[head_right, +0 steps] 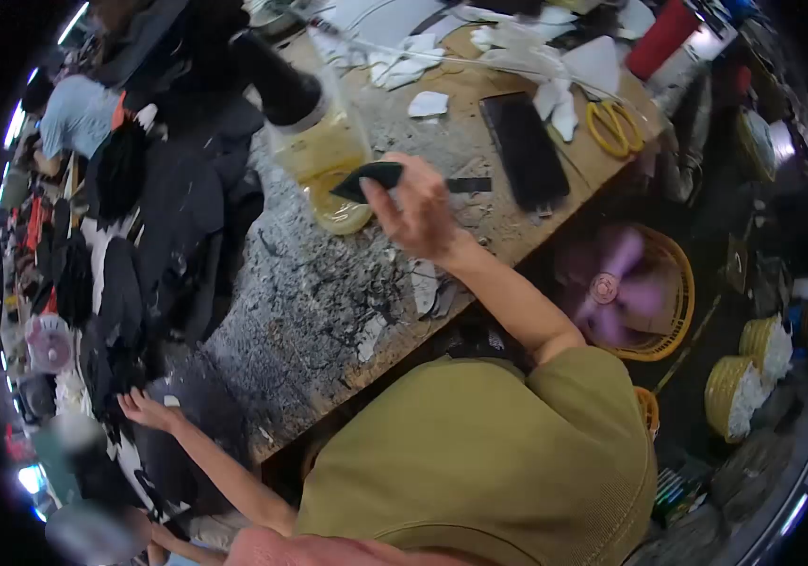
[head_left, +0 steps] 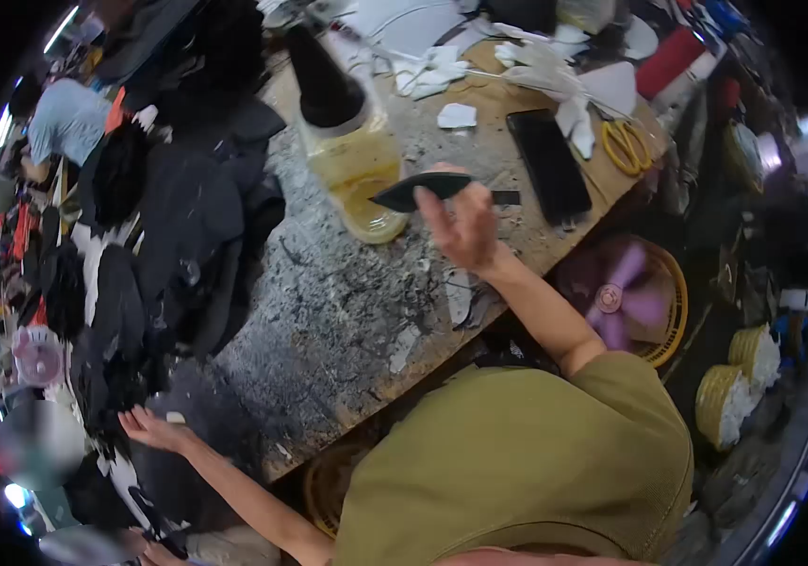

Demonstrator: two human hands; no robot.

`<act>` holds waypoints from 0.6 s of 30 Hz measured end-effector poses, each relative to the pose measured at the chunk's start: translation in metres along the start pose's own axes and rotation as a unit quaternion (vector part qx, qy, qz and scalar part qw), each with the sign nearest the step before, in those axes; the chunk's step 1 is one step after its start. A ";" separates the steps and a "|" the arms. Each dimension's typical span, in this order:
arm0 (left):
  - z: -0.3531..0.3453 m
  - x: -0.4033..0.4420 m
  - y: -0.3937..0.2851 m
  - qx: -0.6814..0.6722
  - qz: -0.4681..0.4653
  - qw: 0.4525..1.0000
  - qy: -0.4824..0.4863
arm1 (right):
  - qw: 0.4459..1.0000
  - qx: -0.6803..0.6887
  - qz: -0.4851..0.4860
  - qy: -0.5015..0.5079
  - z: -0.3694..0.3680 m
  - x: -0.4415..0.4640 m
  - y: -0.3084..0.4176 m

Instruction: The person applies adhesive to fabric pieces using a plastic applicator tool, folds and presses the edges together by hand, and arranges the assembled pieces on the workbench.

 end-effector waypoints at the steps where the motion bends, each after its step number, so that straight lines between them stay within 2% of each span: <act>1: -0.002 -0.031 -0.014 0.074 -0.096 0.991 0.050 | 1.000 -0.003 0.021 -0.013 -0.008 0.001 -0.004; 2: -0.008 -0.069 -0.032 0.164 -0.201 0.960 0.102 | 0.992 -0.063 0.101 -0.049 -0.021 -0.010 -0.015; 3: -0.014 -0.099 -0.035 0.166 -0.247 0.942 0.154 | 0.998 -0.049 0.029 0.021 -0.018 -0.003 -0.007; 4: -0.019 -0.127 -0.040 0.281 -0.330 0.889 0.145 | 0.997 -0.052 0.045 0.017 -0.019 -0.004 -0.004; 6: -0.021 -0.153 -0.013 0.346 -0.473 0.793 0.164 | 0.996 -0.066 0.056 0.002 -0.020 -0.008 -0.006; 8: -0.022 -0.147 -0.007 0.365 -0.424 0.805 0.199 | 0.997 -0.065 0.050 0.007 -0.020 -0.008 -0.010; 9: -0.025 -0.149 -0.011 0.345 -0.333 0.860 0.176 | 0.997 -0.062 0.044 0.012 -0.018 -0.014 -0.015; 11: -0.026 -0.161 -0.026 0.317 -0.330 0.866 0.201 | 0.997 -0.011 0.076 0.026 -0.020 -0.009 -0.012; 12: -0.027 -0.168 -0.041 0.317 -0.323 0.868 0.203 | 0.995 -0.042 0.087 -0.011 -0.025 -0.007 -0.010; 13: -0.027 -0.169 -0.046 0.302 -0.290 0.887 0.195 | 0.996 -0.048 0.063 0.044 -0.025 -0.005 -0.013; 14: -0.026 -0.167 -0.041 0.270 -0.273 0.903 0.191 | 0.996 -0.070 0.053 0.025 -0.028 -0.006 -0.015; 15: -0.024 -0.167 -0.043 0.264 -0.271 0.906 0.186 | 0.996 -0.048 0.030 0.062 -0.028 -0.006 -0.021; 18: -0.020 -0.162 -0.041 0.245 -0.260 0.919 0.166 | 0.998 -0.037 -0.017 0.040 -0.024 -0.001 -0.024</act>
Point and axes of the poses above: each hand's wrist, its own x-axis towards the middle knuckle, its own z-axis out of the back of the hand, y = z × x, the point moved 4 cm from there along x, towards the middle knuckle, and after that the axes turned 3 degrees about y, right-handed, at the moved point
